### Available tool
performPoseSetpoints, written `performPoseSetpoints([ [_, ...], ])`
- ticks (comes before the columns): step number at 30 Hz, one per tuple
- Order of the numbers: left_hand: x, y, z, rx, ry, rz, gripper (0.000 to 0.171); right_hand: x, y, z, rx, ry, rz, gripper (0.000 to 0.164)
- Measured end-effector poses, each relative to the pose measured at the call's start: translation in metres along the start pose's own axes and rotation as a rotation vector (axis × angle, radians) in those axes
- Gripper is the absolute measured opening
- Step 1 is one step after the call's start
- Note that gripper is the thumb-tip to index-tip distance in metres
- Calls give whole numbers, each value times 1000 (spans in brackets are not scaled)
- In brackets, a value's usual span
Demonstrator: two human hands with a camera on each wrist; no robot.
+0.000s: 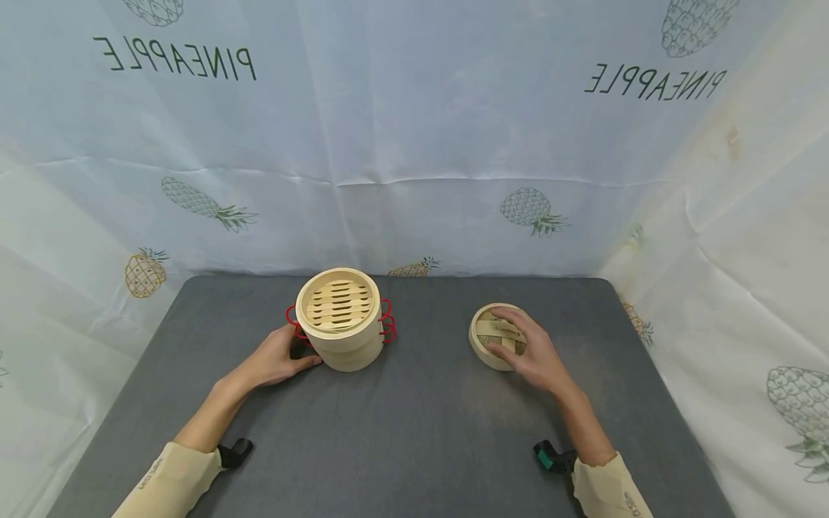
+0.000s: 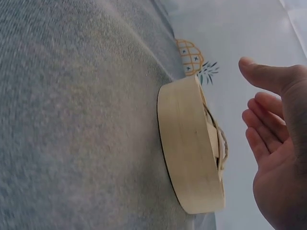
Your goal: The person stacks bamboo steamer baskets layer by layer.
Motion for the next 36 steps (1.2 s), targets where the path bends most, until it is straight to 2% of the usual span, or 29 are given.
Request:
performPoseSetpoints([
  [6, -1, -1, 0, 4, -7, 7, 60, -6, -4, 0, -30, -39, -15, 54],
  [14, -2, -1, 1, -6, -7, 1, 59, -21, -5, 1, -82, -46, -4, 35],
  [30, 2, 1, -2, 9, -11, -9, 61, -38, -5, 1, -142, -19, -46, 25],
  [36, 2, 1, -2, 11, -15, -13, 62, -42, -6, 2, -161, 19, -50, 21],
])
Point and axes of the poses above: each hand's wrist, its own z-axis away from the middle knuckle, its own y-axis out of the palm, x = y × z, the point moved 7 cm from there along -z, towards the middle knuckle, and after that the axes turned 1 degree about -y, right-handed, at the moved point
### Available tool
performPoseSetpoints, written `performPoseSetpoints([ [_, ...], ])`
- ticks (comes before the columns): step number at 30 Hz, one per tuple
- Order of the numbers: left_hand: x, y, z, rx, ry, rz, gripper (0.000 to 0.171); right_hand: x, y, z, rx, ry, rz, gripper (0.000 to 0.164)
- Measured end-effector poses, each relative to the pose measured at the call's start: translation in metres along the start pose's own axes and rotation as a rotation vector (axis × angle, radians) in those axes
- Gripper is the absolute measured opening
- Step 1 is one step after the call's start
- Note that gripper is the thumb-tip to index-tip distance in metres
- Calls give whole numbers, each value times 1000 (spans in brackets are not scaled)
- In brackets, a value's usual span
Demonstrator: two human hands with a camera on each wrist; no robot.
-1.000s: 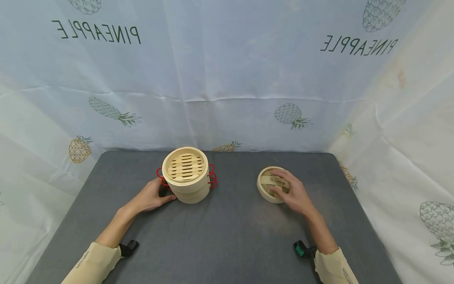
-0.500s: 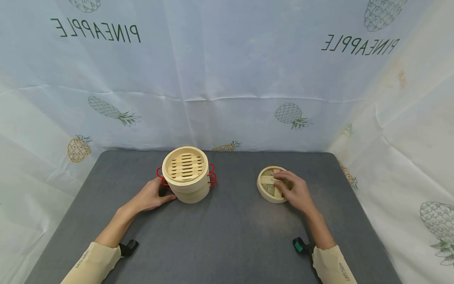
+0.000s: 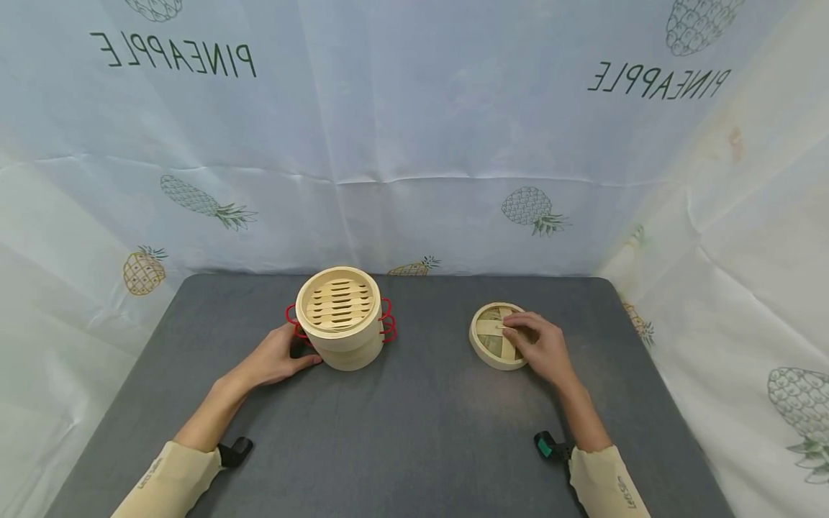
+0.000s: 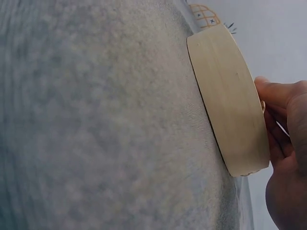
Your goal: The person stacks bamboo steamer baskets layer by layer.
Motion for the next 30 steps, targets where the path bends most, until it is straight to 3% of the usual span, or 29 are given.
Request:
performPoseSetpoints([
  [9, 0, 0, 0, 9, 3, 12, 63, -5, 0, -1, -18, 40, 35, 14],
  [30, 2, 0, 2, 6, -6, 20, 63, 10, 2, -4, -23, -19, 51, 13],
])
Point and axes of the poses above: each hand's wrist, its own z-axis away from the middle knuckle, its own y-axis out of the palm, x = y × z, the point moved 7 cm from there along -z, towards the middle knuckle, and after that the axes turned 1 degree about -y, right-handed, at the moved point
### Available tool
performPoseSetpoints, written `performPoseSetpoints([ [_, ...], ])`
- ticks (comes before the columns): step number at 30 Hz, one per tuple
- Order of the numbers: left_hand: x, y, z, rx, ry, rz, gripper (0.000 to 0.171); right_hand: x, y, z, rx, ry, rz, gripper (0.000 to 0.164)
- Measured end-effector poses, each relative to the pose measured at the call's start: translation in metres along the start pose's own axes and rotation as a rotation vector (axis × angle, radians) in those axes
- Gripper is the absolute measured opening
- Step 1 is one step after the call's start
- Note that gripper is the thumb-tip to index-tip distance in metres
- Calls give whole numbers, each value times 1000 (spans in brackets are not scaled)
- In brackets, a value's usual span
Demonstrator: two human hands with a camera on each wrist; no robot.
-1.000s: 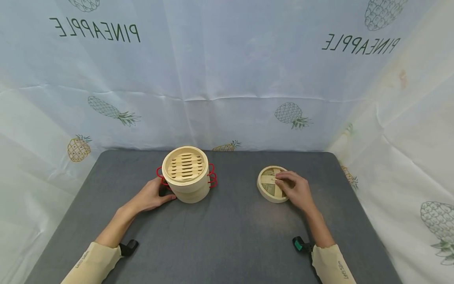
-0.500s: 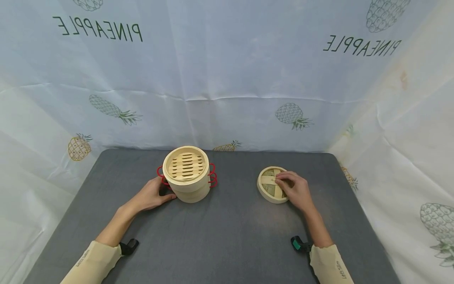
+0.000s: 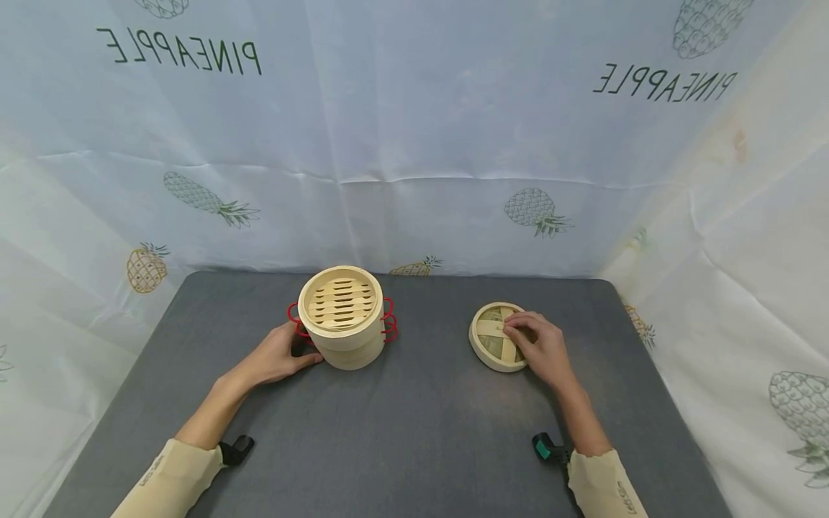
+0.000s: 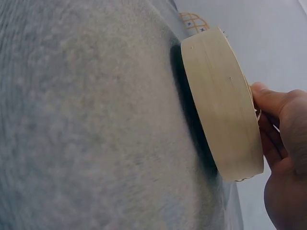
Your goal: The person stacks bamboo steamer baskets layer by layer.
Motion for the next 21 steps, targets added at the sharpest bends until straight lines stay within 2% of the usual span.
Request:
performPoseSetpoints([
  [4, 0, 0, -1, 0, -3, 6, 63, 5, -1, -2, 3, 5, -6, 14],
  [21, 1, 0, -1, -2, -10, 3, 64, 49, -13, -24, -11, -141, -48, 24],
])
Point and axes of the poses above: each hand's wrist, its own z-axis away from the middle knuckle, its own y-axis out of the palm, x = y × z, the point moved 7 cm from there along -z, towards the middle knuckle, and after that the axes turned 1 degree about -y, right-handed, at the moved point
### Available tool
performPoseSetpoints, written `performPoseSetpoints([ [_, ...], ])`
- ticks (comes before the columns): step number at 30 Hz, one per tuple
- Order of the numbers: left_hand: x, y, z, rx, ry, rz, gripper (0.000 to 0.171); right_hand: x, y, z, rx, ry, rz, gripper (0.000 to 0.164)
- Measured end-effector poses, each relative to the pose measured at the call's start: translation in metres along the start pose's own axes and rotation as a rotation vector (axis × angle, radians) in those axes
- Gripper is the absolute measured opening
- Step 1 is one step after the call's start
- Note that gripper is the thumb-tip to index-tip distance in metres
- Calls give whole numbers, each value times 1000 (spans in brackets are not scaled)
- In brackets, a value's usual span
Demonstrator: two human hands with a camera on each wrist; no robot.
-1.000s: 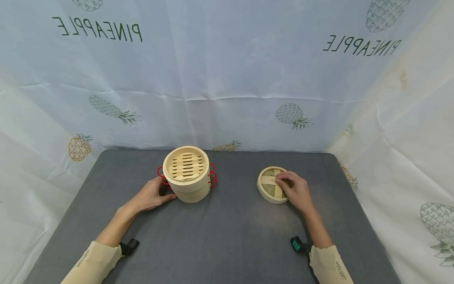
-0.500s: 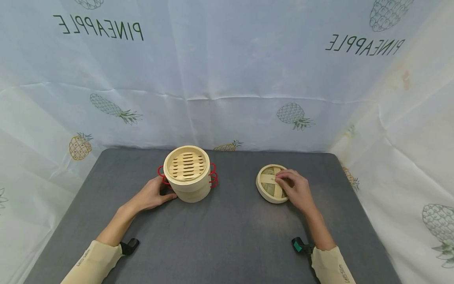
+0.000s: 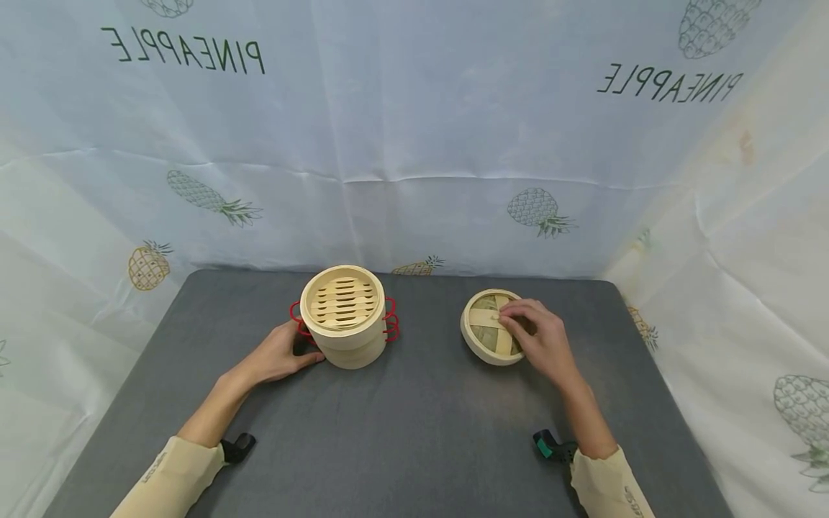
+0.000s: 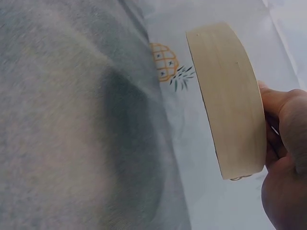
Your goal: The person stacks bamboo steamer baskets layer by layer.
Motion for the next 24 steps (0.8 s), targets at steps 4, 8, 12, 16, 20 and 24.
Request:
performPoseSetpoints([
  [4, 0, 0, 0, -9, 15, 10, 64, 6, -2, -5, -5, -9, 7, 25],
  [8, 5, 0, 0, -42, 82, 29, 63, 11, -3, -10, -12, -16, 3, 26],
  [12, 8, 1, -1, -64, 123, 34, 63, 16, -3, -14, -16, -23, 2, 27],
  [16, 3, 0, -1, -32, 68, 27, 64, 21, -3, -19, -24, -32, -3, 28],
  [20, 0, 0, -1, -2, 13, 5, 64, 27, -3, -23, -27, -53, -30, 30],
  [24, 0, 0, -1, 1, 3, -9, 65, 32, -2, -27, -26, -60, -47, 29],
])
Point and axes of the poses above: each hand's wrist, its own z-axis away from the middle knuckle, its own y-axis out of the palm, x = y × z, the point moved 7 cm from there along -z, towards the middle knuckle, and after that the axes turned 1 degree about -y, right-handed, at the moved point
